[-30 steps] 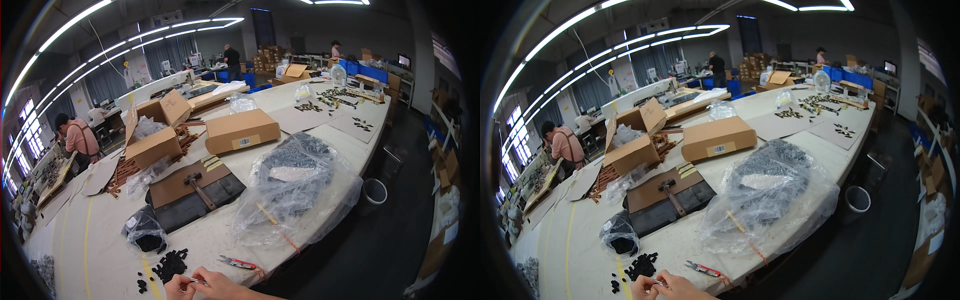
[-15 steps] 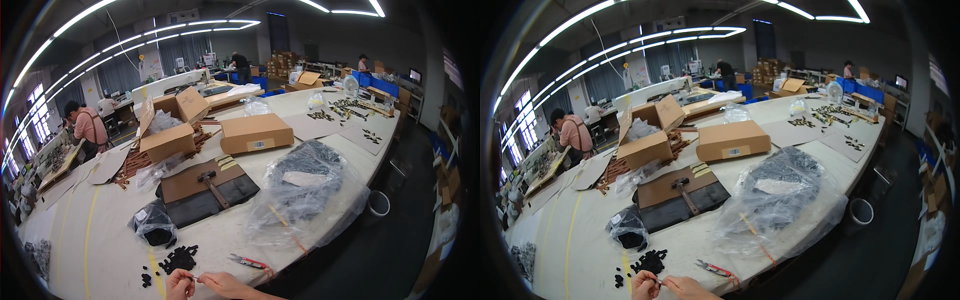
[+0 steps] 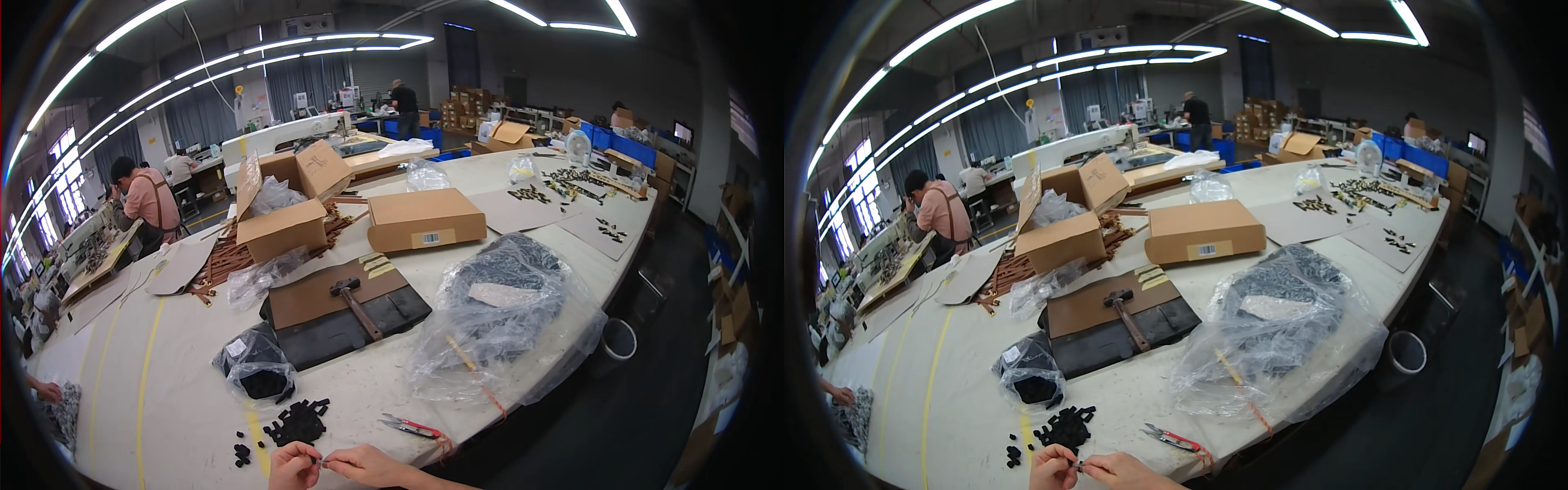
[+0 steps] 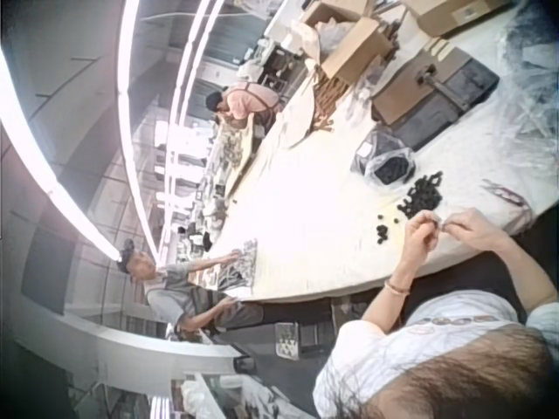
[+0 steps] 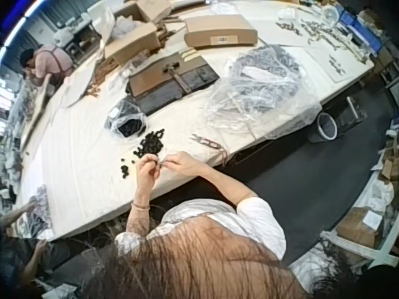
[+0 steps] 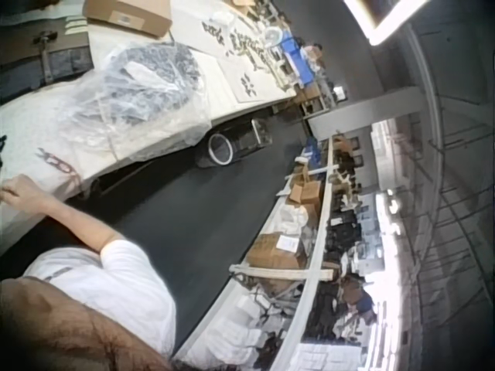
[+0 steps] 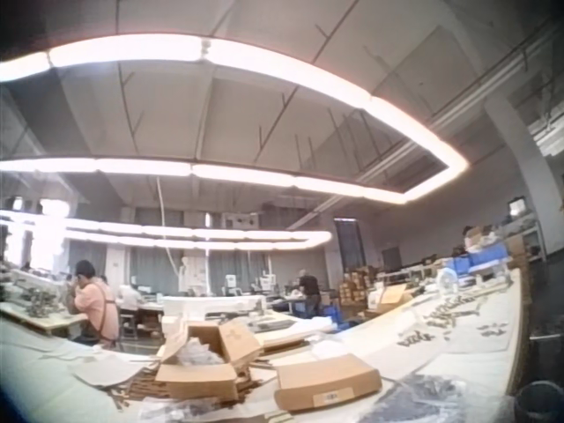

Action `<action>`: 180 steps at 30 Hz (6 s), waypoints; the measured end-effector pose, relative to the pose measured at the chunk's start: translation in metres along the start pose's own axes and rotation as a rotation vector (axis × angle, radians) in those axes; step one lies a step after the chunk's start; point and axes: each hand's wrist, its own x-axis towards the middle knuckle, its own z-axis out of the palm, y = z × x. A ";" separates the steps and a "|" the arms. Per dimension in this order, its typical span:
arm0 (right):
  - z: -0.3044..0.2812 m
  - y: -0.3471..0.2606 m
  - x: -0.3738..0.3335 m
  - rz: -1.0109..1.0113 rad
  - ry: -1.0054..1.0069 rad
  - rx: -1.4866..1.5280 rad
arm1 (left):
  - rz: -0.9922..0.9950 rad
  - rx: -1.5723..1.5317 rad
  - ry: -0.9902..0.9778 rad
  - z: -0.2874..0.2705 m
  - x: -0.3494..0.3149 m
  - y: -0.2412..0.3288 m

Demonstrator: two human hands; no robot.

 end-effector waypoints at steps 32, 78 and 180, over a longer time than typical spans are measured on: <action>0.016 -0.008 0.003 -0.176 0.240 -0.503 | 0.282 0.312 0.141 -0.001 0.002 -0.014; 0.079 -0.011 0.033 -0.111 0.199 -0.242 | -0.232 -0.744 0.036 -0.077 -0.036 -0.011; 0.016 -0.018 -0.004 -0.298 0.456 -0.351 | 0.100 0.049 -0.072 0.013 -0.009 -0.007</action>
